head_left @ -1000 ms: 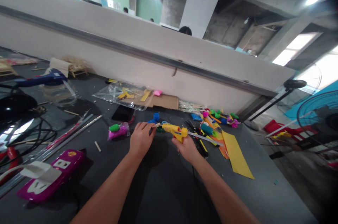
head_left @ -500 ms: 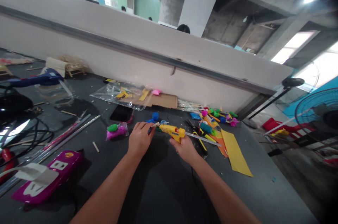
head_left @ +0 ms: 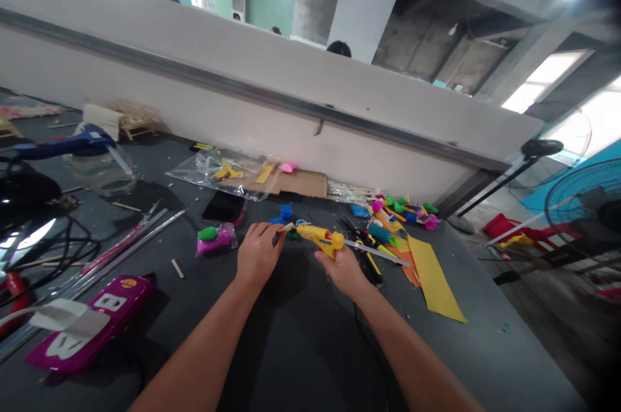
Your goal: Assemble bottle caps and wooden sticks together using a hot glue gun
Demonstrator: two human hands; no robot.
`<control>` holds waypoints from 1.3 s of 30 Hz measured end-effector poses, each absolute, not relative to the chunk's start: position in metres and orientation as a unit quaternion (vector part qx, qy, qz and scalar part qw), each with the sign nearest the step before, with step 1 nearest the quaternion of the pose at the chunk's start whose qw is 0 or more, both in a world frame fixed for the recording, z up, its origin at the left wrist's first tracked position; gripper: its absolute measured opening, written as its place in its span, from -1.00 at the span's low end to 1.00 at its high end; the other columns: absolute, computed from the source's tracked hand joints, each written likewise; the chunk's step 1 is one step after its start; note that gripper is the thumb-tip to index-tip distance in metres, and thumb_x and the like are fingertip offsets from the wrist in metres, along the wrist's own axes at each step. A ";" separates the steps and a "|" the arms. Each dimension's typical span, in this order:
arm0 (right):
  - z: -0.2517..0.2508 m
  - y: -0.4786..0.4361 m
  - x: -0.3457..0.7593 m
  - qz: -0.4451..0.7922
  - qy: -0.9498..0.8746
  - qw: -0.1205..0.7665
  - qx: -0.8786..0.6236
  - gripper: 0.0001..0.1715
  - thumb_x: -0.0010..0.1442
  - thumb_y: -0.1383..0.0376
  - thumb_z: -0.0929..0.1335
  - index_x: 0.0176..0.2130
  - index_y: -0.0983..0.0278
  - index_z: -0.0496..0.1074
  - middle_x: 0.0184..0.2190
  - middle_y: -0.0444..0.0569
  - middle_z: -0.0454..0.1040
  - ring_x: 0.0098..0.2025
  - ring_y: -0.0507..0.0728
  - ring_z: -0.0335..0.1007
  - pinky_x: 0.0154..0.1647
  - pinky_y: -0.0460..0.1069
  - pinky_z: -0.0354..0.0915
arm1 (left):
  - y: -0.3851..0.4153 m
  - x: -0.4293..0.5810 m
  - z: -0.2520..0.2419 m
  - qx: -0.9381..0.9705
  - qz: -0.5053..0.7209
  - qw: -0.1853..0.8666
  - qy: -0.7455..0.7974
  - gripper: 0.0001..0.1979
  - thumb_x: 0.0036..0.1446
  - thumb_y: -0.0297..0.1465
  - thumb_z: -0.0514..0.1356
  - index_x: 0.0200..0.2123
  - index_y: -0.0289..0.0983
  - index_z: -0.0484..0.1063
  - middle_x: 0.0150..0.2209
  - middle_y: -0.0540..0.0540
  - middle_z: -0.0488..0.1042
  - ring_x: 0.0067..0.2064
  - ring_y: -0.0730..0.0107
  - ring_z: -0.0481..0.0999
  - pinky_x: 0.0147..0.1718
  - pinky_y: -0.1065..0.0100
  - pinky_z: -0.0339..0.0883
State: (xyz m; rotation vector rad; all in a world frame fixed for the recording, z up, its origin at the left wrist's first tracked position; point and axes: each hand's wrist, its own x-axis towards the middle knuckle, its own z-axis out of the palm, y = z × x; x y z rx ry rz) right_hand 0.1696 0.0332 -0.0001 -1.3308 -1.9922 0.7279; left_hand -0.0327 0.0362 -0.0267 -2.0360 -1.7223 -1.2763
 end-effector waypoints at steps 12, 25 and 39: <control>0.001 0.032 0.167 0.259 -0.777 0.314 -0.480 -0.67 0.14 0.24 0.27 -0.10 0.25 0.43 -0.18 0.02 0.50 -0.11 0.22 0.39 -0.05 0.08 0.27 | 0.035 -0.033 -0.025 -0.688 -0.429 0.081 -0.580 -0.78 0.18 -0.30 0.06 -0.23 -0.23 0.46 -0.30 -0.11 0.49 -0.24 0.26 0.40 -0.21 0.26 0.29; 0.000 0.029 0.165 0.272 -0.777 0.306 -0.478 -0.66 0.16 0.23 0.26 -0.11 0.31 0.43 -0.16 0.08 0.50 -0.08 0.23 0.40 -0.04 0.09 0.27 | 0.034 -0.033 -0.023 -0.692 -0.426 0.081 -0.577 -0.79 0.17 -0.30 0.07 -0.23 -0.24 0.45 -0.31 -0.12 0.48 -0.26 0.27 0.40 -0.21 0.27 0.28; -0.002 0.028 0.164 0.263 -0.785 0.298 -0.475 -0.68 0.16 0.24 0.26 -0.11 0.28 0.43 -0.17 0.07 0.51 -0.08 0.24 0.40 -0.05 0.09 0.29 | 0.034 -0.033 -0.023 -0.694 -0.418 0.086 -0.580 -0.80 0.17 -0.31 0.08 -0.23 -0.24 0.45 -0.30 -0.11 0.49 -0.25 0.28 0.39 -0.21 0.28 0.27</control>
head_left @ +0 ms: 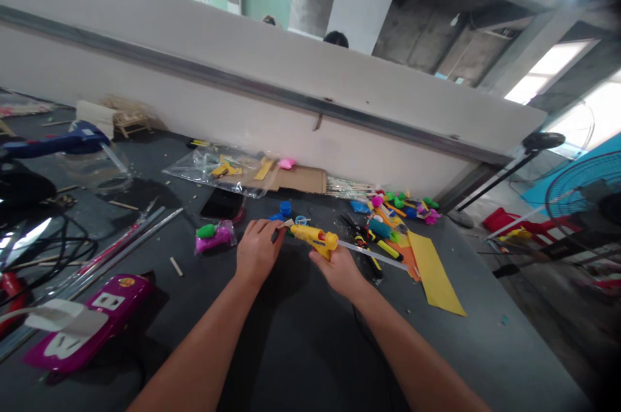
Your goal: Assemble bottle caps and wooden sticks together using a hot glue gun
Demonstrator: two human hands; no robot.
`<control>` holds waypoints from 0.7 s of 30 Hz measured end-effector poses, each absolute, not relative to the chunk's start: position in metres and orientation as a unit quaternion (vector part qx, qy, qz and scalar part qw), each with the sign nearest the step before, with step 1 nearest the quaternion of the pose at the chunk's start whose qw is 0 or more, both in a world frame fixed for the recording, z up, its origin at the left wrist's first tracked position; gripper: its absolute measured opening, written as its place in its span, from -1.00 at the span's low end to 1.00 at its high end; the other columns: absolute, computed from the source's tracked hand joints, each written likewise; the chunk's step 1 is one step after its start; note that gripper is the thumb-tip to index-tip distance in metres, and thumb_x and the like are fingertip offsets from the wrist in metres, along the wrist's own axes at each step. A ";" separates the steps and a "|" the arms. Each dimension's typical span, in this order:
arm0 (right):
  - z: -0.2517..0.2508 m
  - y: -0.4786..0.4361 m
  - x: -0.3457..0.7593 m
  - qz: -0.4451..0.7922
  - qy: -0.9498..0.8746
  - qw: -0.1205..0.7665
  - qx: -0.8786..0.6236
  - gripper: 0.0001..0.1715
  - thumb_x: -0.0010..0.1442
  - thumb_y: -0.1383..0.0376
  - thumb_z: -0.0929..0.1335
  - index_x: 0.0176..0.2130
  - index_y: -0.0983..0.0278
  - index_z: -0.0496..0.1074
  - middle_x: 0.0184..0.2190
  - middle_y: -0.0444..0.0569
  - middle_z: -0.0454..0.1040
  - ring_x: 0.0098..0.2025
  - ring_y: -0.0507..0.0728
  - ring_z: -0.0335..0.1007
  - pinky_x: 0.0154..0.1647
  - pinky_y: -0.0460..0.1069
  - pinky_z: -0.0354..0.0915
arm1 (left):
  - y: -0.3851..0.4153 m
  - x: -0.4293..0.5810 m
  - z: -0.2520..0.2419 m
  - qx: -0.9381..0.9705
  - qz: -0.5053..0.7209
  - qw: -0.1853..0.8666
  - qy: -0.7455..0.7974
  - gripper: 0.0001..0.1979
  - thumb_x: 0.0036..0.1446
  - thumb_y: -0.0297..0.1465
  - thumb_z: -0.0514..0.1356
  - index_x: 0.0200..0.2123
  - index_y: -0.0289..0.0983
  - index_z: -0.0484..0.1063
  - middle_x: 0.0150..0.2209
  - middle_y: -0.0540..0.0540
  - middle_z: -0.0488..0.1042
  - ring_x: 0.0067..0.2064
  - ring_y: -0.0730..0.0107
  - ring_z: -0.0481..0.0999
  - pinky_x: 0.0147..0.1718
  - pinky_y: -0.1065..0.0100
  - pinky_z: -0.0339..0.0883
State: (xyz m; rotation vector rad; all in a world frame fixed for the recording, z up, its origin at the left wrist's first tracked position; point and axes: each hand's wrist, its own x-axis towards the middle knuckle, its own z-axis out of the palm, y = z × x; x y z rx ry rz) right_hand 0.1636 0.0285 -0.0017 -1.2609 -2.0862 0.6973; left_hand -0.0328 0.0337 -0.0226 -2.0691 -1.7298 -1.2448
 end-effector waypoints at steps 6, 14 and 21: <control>0.002 0.031 0.166 0.249 -0.777 0.313 -0.486 -0.67 0.15 0.25 0.26 -0.12 0.33 0.43 -0.17 0.10 0.51 -0.10 0.23 0.41 -0.04 0.09 0.29 | 0.035 -0.032 -0.024 -0.687 -0.428 0.091 -0.580 -0.79 0.17 -0.31 0.07 -0.24 -0.24 0.46 -0.32 -0.11 0.48 -0.25 0.27 0.40 -0.21 0.29 0.27; -0.004 0.029 0.164 0.260 -0.782 0.305 -0.478 -0.68 0.16 0.22 0.26 -0.12 0.28 0.43 -0.16 0.06 0.50 -0.08 0.22 0.40 -0.04 0.09 0.28 | 0.033 -0.033 -0.021 -0.690 -0.419 0.083 -0.584 -0.79 0.17 -0.31 0.08 -0.23 -0.26 0.46 -0.30 -0.11 0.49 -0.25 0.28 0.39 -0.21 0.29 0.28; 0.003 0.032 0.168 0.243 -0.774 0.321 -0.489 -0.69 0.14 0.24 0.26 -0.15 0.32 0.43 -0.21 0.07 0.51 -0.12 0.22 0.40 -0.07 0.08 0.29 | 0.035 -0.032 -0.024 -0.683 -0.432 0.095 -0.581 -0.80 0.16 -0.31 0.09 -0.26 -0.24 0.47 -0.33 -0.10 0.48 -0.27 0.28 0.39 -0.22 0.29 0.27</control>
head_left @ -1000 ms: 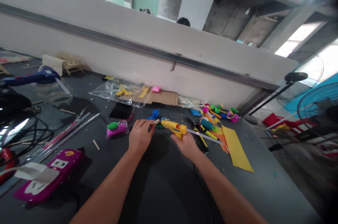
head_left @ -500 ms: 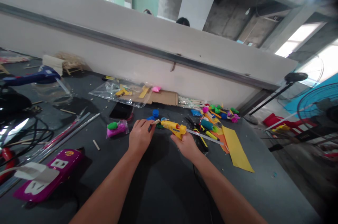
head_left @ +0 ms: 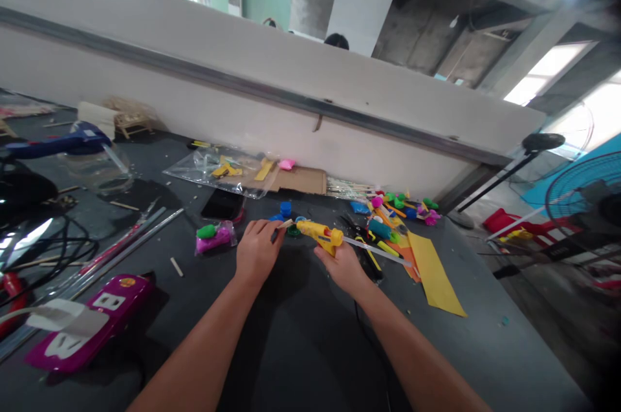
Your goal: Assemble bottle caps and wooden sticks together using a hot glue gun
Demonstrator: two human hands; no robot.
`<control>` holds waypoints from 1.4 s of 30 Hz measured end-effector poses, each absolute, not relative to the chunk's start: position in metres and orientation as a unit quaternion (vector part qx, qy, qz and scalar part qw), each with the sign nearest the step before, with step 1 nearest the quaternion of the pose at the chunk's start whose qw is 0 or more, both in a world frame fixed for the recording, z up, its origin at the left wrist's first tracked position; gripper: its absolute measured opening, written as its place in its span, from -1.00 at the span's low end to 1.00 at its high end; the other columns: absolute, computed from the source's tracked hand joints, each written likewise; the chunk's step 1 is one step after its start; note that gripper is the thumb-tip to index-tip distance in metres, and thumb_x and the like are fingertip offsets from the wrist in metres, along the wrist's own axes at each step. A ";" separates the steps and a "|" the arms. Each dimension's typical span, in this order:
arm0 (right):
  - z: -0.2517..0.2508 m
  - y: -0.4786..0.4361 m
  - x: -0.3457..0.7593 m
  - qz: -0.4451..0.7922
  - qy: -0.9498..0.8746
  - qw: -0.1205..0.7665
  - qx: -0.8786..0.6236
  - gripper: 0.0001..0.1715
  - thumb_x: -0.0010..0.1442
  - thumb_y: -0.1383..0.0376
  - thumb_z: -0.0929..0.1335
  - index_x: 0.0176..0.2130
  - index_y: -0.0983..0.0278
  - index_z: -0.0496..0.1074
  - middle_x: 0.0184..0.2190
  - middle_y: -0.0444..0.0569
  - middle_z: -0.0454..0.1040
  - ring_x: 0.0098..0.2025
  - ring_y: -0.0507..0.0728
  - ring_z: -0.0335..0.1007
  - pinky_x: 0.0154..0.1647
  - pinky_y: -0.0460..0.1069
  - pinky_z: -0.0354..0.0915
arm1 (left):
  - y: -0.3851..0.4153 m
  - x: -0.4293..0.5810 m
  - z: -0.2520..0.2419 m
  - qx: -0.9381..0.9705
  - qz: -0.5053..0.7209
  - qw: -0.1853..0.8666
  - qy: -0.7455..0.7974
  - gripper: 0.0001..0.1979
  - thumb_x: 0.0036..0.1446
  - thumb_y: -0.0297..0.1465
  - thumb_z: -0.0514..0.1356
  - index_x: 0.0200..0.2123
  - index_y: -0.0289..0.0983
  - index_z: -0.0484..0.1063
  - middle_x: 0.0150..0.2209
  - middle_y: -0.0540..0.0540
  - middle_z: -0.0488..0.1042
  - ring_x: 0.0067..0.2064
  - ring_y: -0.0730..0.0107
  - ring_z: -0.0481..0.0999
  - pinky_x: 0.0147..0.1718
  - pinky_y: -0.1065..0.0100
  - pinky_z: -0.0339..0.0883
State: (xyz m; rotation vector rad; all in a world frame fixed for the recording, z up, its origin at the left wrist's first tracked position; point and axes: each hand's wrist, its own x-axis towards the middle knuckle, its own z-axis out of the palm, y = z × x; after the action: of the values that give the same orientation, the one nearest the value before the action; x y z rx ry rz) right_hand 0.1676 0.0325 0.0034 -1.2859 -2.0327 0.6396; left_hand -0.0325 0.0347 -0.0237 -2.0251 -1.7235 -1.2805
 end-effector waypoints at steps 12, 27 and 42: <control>0.002 0.027 0.163 0.254 -0.779 0.318 -0.478 -0.69 0.16 0.22 0.26 -0.12 0.27 0.43 -0.20 0.03 0.51 -0.12 0.20 0.41 -0.08 0.06 0.29 | 0.033 -0.033 -0.021 -0.686 -0.429 0.084 -0.582 -0.78 0.17 -0.31 0.06 -0.23 -0.24 0.46 -0.31 -0.11 0.49 -0.26 0.27 0.40 -0.21 0.27 0.28; -0.005 0.037 0.173 0.300 -0.717 0.348 -0.524 -0.72 0.12 0.18 0.29 -0.20 0.24 0.43 -0.42 -0.05 0.47 -0.43 0.13 0.41 -0.41 0.00 0.34 | 0.034 -0.031 -0.021 -0.661 -0.451 0.075 -0.595 -0.80 0.16 -0.31 0.08 -0.25 -0.22 0.47 -0.32 -0.10 0.48 -0.25 0.26 0.40 -0.19 0.27 0.27; 0.049 0.020 0.175 0.696 -0.403 0.502 -0.317 -0.69 0.17 0.14 0.18 -0.20 0.24 0.36 -0.28 -0.02 0.46 -0.53 -0.02 0.20 -0.65 -0.15 0.19 | 0.036 -0.033 -0.025 -0.672 -0.452 0.042 -0.585 -0.79 0.16 -0.29 0.08 -0.28 -0.22 0.47 -0.34 -0.10 0.48 -0.29 0.31 0.40 -0.24 0.32 0.28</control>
State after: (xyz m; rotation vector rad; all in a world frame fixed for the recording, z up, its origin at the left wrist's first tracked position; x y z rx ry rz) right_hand 0.1746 0.0199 0.0490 -0.7672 -0.9730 1.6828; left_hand -0.0331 0.0364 -0.0247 -2.0568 -1.7908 -1.3825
